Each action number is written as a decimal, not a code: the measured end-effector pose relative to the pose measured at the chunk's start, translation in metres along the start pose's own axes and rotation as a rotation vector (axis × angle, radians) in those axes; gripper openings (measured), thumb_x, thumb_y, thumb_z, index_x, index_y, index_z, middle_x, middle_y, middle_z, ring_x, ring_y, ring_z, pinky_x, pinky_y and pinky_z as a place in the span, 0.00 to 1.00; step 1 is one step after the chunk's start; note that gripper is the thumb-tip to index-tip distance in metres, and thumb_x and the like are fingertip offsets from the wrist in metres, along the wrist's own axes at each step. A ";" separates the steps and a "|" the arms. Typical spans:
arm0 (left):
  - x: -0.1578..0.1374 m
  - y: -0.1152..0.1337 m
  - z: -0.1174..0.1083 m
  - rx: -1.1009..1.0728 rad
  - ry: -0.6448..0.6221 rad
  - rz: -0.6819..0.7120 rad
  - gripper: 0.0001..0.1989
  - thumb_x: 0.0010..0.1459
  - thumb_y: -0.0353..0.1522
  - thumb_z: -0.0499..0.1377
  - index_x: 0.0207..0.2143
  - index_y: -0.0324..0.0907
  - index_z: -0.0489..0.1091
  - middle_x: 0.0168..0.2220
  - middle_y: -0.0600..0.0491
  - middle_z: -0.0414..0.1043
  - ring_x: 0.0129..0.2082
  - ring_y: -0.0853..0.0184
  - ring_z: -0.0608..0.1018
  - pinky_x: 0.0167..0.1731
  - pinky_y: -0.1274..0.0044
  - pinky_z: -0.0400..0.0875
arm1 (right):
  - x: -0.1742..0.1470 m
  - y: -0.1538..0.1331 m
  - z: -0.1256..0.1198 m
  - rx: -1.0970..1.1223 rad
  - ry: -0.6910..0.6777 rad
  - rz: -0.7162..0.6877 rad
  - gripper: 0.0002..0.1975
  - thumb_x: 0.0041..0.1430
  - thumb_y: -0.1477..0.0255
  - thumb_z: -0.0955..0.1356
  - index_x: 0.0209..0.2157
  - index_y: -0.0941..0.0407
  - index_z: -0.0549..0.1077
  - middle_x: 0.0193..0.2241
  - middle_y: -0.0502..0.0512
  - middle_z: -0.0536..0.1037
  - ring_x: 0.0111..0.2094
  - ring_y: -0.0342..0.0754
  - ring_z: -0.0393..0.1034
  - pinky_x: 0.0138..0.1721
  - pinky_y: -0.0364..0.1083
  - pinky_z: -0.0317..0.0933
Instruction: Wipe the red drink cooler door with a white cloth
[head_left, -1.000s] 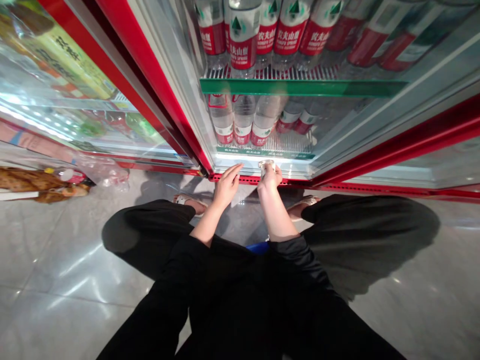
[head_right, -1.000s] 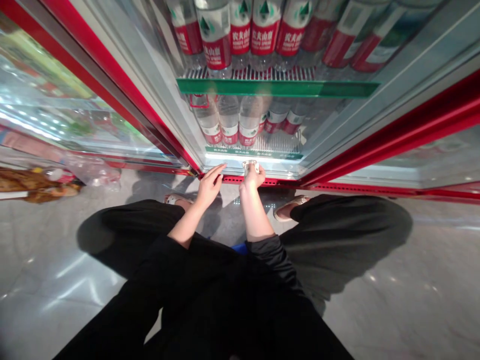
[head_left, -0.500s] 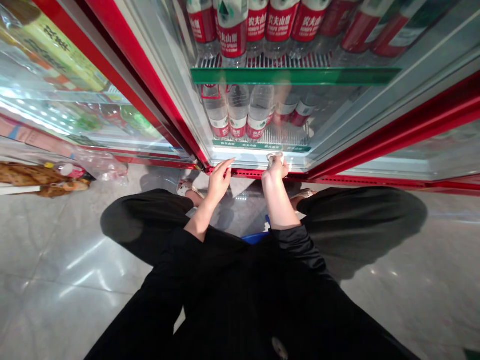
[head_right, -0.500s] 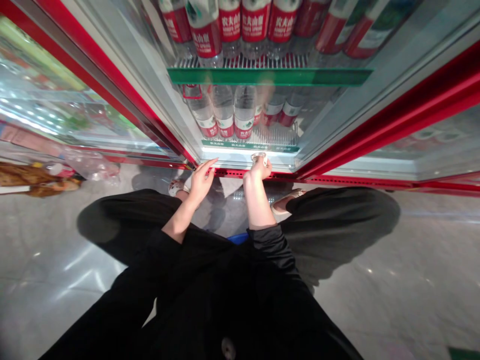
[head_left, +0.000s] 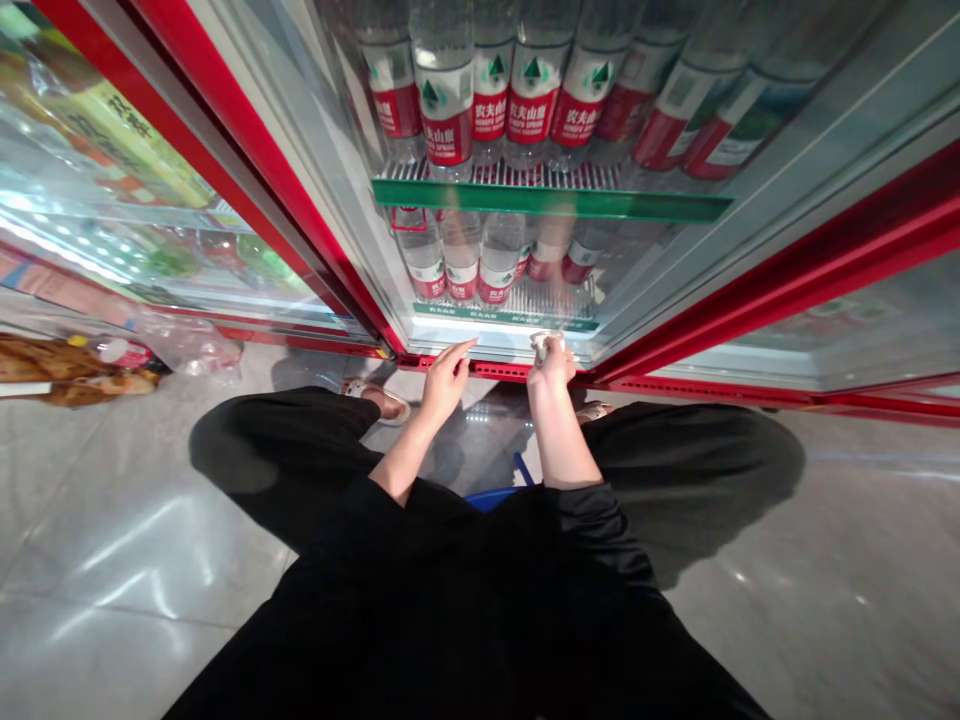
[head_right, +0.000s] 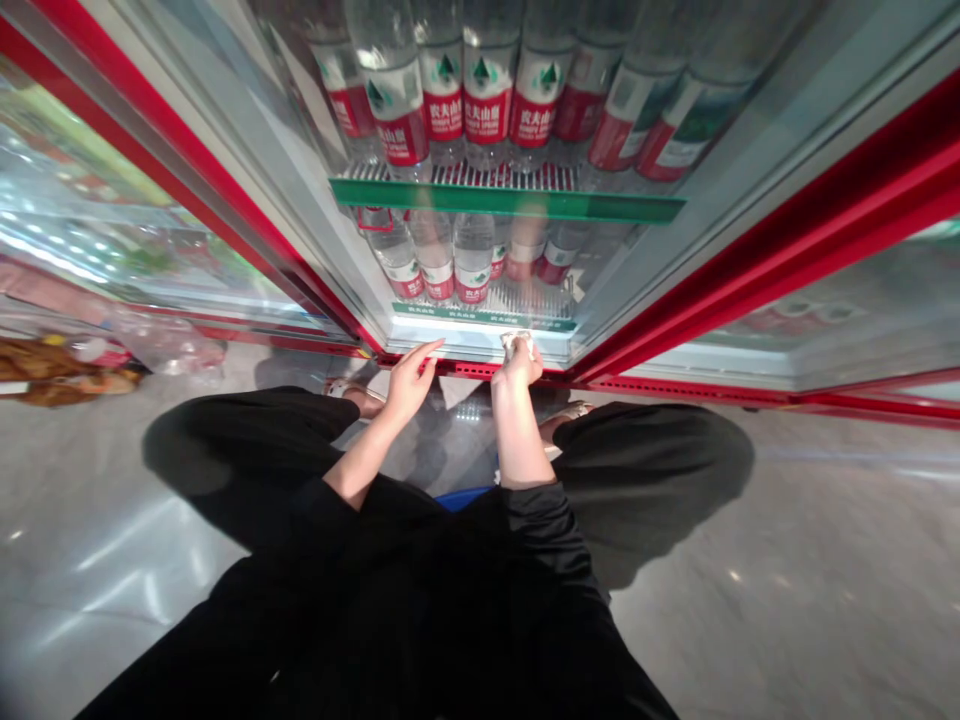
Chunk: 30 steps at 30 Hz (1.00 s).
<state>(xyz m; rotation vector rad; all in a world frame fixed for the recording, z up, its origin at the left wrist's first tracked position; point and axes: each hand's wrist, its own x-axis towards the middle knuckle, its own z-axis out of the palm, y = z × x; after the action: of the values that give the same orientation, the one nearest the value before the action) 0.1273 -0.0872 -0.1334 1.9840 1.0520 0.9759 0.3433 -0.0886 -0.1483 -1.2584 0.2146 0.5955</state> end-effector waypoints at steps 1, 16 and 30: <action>0.001 0.003 0.003 -0.004 -0.013 0.002 0.23 0.71 0.23 0.56 0.61 0.49 0.80 0.62 0.50 0.82 0.62 0.60 0.82 0.68 0.65 0.75 | -0.003 0.005 0.001 -0.001 0.015 0.014 0.05 0.69 0.78 0.72 0.43 0.56 0.76 0.29 0.42 0.77 0.28 0.41 0.73 0.31 0.40 0.73; 0.002 0.028 0.019 0.000 -0.077 -0.091 0.21 0.72 0.23 0.55 0.60 0.44 0.79 0.62 0.48 0.82 0.63 0.60 0.81 0.69 0.67 0.73 | 0.028 -0.016 -0.020 -0.064 0.085 0.072 0.21 0.73 0.61 0.74 0.61 0.56 0.75 0.59 0.60 0.79 0.54 0.55 0.79 0.54 0.58 0.78; 0.009 0.038 0.040 -0.008 -0.110 -0.062 0.20 0.71 0.23 0.56 0.56 0.46 0.81 0.58 0.50 0.84 0.60 0.61 0.83 0.67 0.66 0.75 | 0.055 -0.021 -0.042 -0.147 0.126 -0.038 0.21 0.73 0.60 0.73 0.61 0.55 0.75 0.59 0.60 0.79 0.54 0.55 0.79 0.55 0.59 0.78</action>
<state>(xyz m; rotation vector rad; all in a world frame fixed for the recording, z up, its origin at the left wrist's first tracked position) 0.1790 -0.1047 -0.1188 1.9636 1.0407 0.8278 0.4065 -0.1146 -0.1695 -1.4407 0.2548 0.5061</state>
